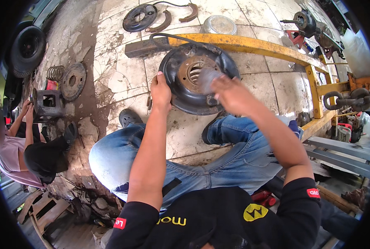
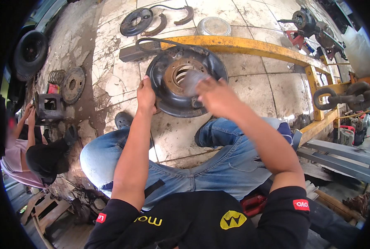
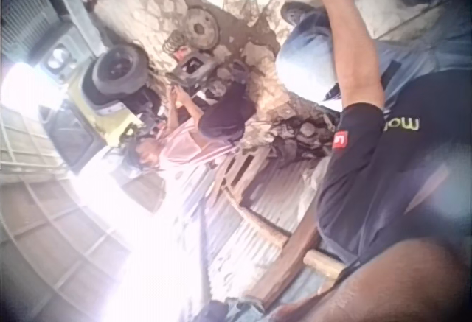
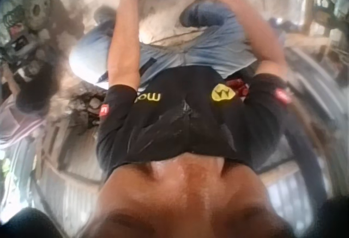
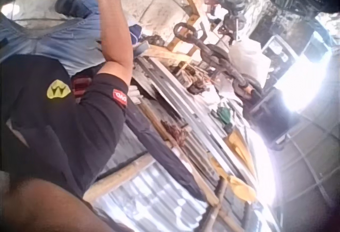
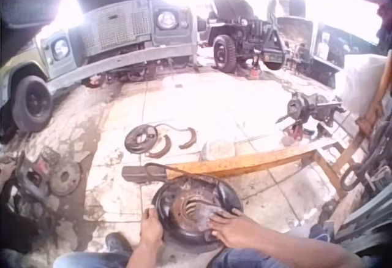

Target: The person sits on the floor and scrubs the inside surface of a brake drum with a small abrasive pad. The person repeatedly rotates the drum and scrubs different areas of the inner surface.

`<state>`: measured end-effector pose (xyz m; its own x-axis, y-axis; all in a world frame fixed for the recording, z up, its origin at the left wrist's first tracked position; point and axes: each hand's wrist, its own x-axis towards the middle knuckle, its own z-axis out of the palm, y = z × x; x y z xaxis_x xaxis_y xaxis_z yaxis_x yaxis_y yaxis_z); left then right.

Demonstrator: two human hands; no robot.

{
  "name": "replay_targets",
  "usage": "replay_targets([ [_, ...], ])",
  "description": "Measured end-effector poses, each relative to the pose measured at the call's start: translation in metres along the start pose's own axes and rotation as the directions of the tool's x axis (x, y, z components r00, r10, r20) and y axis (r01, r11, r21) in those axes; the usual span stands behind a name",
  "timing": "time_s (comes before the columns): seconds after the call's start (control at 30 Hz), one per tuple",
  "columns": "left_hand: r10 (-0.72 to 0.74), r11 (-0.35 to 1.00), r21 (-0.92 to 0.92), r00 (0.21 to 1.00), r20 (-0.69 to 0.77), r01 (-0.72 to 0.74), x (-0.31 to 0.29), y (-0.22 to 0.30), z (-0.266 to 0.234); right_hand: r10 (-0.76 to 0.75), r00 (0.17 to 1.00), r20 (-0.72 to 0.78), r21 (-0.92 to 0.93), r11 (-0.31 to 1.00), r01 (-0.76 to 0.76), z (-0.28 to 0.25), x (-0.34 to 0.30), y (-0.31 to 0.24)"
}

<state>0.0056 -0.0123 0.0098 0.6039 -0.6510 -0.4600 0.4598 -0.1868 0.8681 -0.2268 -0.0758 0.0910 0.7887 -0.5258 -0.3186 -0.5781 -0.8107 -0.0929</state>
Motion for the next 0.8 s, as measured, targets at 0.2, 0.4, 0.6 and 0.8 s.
replay_targets([
  [0.2,0.009,1.000,-0.017,0.999,0.032,-0.009,0.001,-0.002,0.004,0.067,0.997,-0.038,0.115,0.991,-0.063,-0.002,0.004,0.019],
  [0.4,0.096,0.995,-0.009,0.992,0.085,-0.096,0.020,-0.018,-0.013,-0.176,0.983,-0.056,0.134,0.974,0.182,0.006,0.002,0.001],
  [0.6,-0.012,0.998,-0.055,0.997,0.078,0.017,-0.011,0.014,0.010,-0.036,0.995,-0.093,0.131,0.990,0.048,0.014,-0.001,0.000],
  [0.8,-0.001,1.000,0.008,0.996,0.094,0.000,-0.008,0.012,0.005,0.102,0.994,-0.027,0.133,0.986,-0.098,0.004,0.005,0.025],
])
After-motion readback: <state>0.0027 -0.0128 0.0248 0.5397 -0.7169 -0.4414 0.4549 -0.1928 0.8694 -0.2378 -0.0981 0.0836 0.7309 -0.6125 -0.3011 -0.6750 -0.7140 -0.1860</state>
